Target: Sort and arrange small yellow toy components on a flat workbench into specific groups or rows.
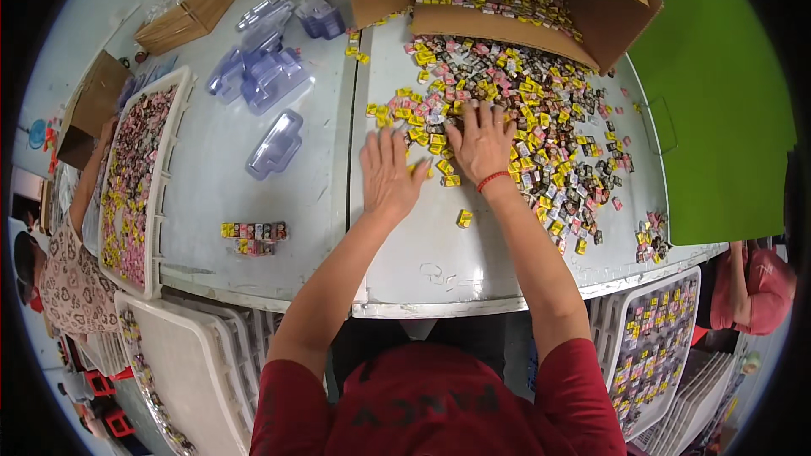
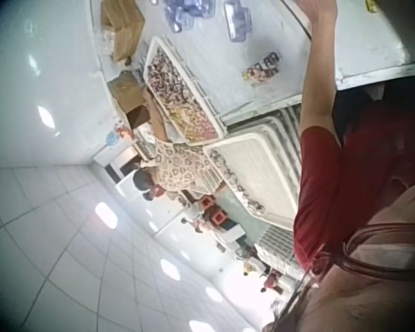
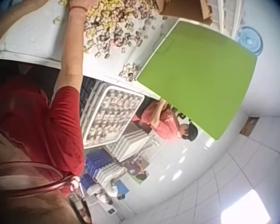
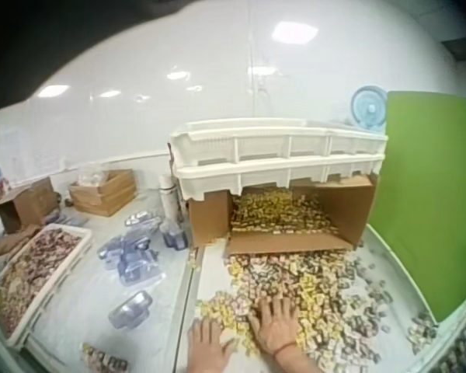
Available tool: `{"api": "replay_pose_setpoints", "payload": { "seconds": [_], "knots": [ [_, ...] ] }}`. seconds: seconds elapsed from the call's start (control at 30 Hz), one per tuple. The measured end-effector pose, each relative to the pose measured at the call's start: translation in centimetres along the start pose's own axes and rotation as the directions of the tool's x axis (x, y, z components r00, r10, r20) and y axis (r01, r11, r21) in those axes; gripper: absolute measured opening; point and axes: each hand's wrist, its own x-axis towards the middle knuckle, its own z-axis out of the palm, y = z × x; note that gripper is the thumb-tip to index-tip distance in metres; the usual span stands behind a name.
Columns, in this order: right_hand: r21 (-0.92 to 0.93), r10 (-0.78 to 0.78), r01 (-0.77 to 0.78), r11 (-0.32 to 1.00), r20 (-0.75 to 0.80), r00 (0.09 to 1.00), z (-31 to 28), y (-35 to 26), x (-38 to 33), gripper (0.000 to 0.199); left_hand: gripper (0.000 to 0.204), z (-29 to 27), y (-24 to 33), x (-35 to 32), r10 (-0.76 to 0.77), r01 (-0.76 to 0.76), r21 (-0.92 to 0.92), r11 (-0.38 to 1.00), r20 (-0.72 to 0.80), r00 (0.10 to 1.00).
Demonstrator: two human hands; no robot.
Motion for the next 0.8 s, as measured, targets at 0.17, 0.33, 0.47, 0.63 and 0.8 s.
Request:
{"api": "replay_pose_setpoints", "payload": {
  "seconds": [0.17,0.33,0.47,0.63,0.8],
  "knots": [
    [0.087,-0.186,0.175,0.981,0.132,0.974,-2.9,-1.3,-3.1,0.042,0.056,2.7,2.7,5.1,0.005,-0.061,-0.372,0.926,-0.149,0.989],
    [0.371,-0.539,0.486,0.791,0.048,0.841,-4.2,0.8,-5.8,0.035,0.038,0.8,-0.2,5.0,0.136,-0.231,-0.23,0.945,-0.366,0.921],
    [0.444,-0.536,0.469,0.764,0.03,0.844,-4.0,2.3,-5.6,0.033,0.027,-4.0,-8.8,2.9,0.078,-0.077,0.015,0.997,-0.086,0.993],
    [0.303,-0.488,0.478,0.824,-0.047,0.872,-4.7,1.4,-4.2,0.033,0.025,-5.8,-19.5,-0.6,-0.082,0.098,0.199,0.975,-0.088,0.993],
    [0.363,-0.406,0.396,0.843,-0.052,0.912,-7.9,-1.1,-7.1,0.039,0.022,-8.0,-18.7,0.3,-0.179,0.18,-0.014,0.984,0.044,0.983]
  ]
}}
